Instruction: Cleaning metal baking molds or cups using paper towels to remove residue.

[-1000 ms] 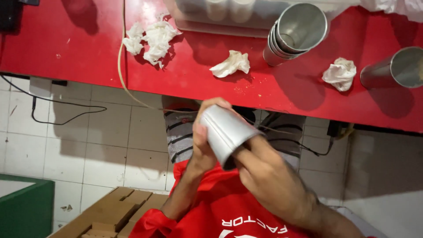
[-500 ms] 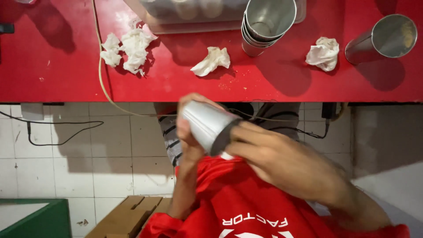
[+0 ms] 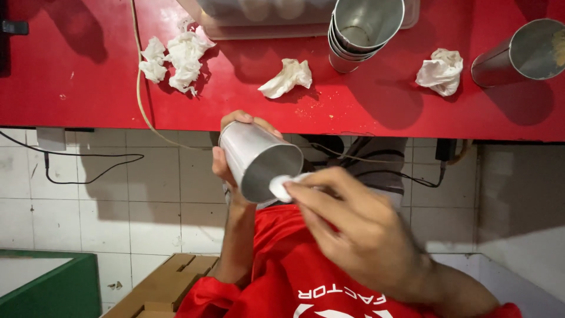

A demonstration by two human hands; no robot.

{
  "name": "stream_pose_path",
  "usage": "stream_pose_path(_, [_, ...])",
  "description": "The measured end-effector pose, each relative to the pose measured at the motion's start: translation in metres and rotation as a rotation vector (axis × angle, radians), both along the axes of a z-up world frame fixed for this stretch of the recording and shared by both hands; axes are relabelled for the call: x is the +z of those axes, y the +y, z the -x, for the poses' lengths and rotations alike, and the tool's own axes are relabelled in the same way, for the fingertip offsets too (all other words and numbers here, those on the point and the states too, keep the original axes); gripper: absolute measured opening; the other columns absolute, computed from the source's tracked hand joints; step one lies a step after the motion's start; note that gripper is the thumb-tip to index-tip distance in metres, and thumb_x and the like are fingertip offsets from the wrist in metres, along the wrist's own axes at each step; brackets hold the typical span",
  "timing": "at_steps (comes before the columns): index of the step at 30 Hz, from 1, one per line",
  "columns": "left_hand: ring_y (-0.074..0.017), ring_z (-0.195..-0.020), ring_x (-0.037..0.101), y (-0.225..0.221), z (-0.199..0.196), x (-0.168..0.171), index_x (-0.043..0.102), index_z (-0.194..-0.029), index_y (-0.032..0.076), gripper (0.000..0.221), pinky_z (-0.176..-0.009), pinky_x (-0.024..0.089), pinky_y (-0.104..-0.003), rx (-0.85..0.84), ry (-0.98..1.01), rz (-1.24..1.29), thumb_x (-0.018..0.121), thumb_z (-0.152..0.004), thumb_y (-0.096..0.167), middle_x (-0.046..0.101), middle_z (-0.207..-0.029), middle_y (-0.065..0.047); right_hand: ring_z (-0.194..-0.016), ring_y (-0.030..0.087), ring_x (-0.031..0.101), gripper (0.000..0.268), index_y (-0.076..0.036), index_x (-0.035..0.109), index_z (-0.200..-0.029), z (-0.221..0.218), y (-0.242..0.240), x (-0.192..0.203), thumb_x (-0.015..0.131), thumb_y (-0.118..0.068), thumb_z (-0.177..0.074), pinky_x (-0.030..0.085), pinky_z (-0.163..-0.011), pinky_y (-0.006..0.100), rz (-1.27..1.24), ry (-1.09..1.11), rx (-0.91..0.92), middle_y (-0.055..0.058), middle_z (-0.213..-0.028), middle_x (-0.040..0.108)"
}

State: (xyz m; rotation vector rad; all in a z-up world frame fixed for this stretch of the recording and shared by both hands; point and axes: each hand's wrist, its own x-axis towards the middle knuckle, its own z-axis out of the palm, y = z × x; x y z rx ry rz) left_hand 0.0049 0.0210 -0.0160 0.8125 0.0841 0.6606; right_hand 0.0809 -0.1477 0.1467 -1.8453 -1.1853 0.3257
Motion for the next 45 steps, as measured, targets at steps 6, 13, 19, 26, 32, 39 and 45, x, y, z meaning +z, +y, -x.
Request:
stream_pose_path(6, [-0.0286,-0.103,0.065,-0.01,0.001,0.011,0.048,-0.126,0.01,0.059,-0.094,0.058,-0.048,0.146,0.022,-0.172,0.062,-0.095,0.059,0.061,-0.114,-0.015,-0.064,0.025,0.065,0.037,0.002,0.072,-0.107,-0.003,0.034,-0.043,0.068,0.007,-0.071,0.055,-0.059,0.034,-0.086,0.154,0.054,0.019,-0.095,0.072])
stream_pose_path(13, [-0.032,-0.076,0.072,-0.021,-0.01,0.03,0.047,-0.111,0.0,0.072,-0.065,0.058,-0.036,0.424,0.223,-0.487,0.04,-0.092,0.069,0.066,-0.087,-0.028,-0.052,0.023,0.051,0.002,-0.004,0.067,-0.078,-0.013,0.041,-0.07,0.067,-0.002,-0.079,0.047,-0.047,0.029,-0.16,0.265,0.057,0.007,-0.066,0.057])
stream_pose_path(19, [-0.0254,-0.084,0.073,-0.02,-0.01,0.025,0.054,-0.114,0.0,0.068,-0.072,0.059,-0.034,0.452,0.367,-0.58,0.037,-0.093,0.062,0.071,-0.092,-0.021,-0.057,0.054,0.056,0.007,0.006,0.065,-0.081,-0.038,0.034,-0.043,0.066,0.001,-0.076,0.043,-0.048,0.056,0.001,0.182,0.249,0.029,-0.071,0.063])
stream_pose_path(26, [-0.0204,-0.082,0.068,-0.034,-0.01,0.015,0.055,-0.115,0.005,0.067,-0.072,0.054,-0.032,0.423,0.41,-0.487,0.036,-0.093,0.065,0.071,-0.093,-0.018,-0.054,0.041,0.063,0.014,-0.001,0.069,-0.064,-0.045,0.024,-0.073,0.066,-0.013,-0.07,0.053,-0.051,0.048,0.421,-0.217,0.411,0.018,-0.055,0.063])
stream_pose_path(32, [-0.0241,-0.082,0.071,-0.035,-0.009,0.021,0.055,-0.113,0.004,0.066,-0.07,0.055,-0.032,0.43,0.401,-0.493,0.035,-0.093,0.063,0.072,-0.092,-0.02,-0.054,0.036,0.065,0.017,-0.007,0.069,-0.064,-0.042,0.028,-0.076,0.071,-0.023,-0.072,0.054,-0.05,0.044,0.454,-0.355,0.46,0.014,-0.058,0.065])
stream_pose_path(39, [-0.0185,-0.086,0.07,-0.031,-0.008,-0.002,0.052,-0.12,0.007,0.071,-0.071,0.056,-0.03,0.285,0.294,-0.255,0.04,-0.091,0.071,0.071,-0.094,-0.016,-0.061,0.033,0.072,0.016,-0.009,0.073,-0.073,-0.043,0.023,-0.055,0.067,-0.022,-0.08,0.059,-0.054,0.043,0.587,-0.264,0.44,0.011,-0.07,0.071])
stream_pose_path(45, [-0.0256,-0.092,0.058,-0.023,0.003,0.026,0.043,-0.127,0.009,0.055,-0.09,0.047,-0.036,0.067,0.094,-0.061,0.03,-0.102,0.056,0.064,-0.105,-0.017,-0.061,0.029,0.067,0.053,-0.009,0.057,-0.123,-0.026,0.012,0.004,0.064,0.0,-0.071,0.053,-0.049,0.04,0.316,-0.372,0.351,0.011,-0.13,0.057])
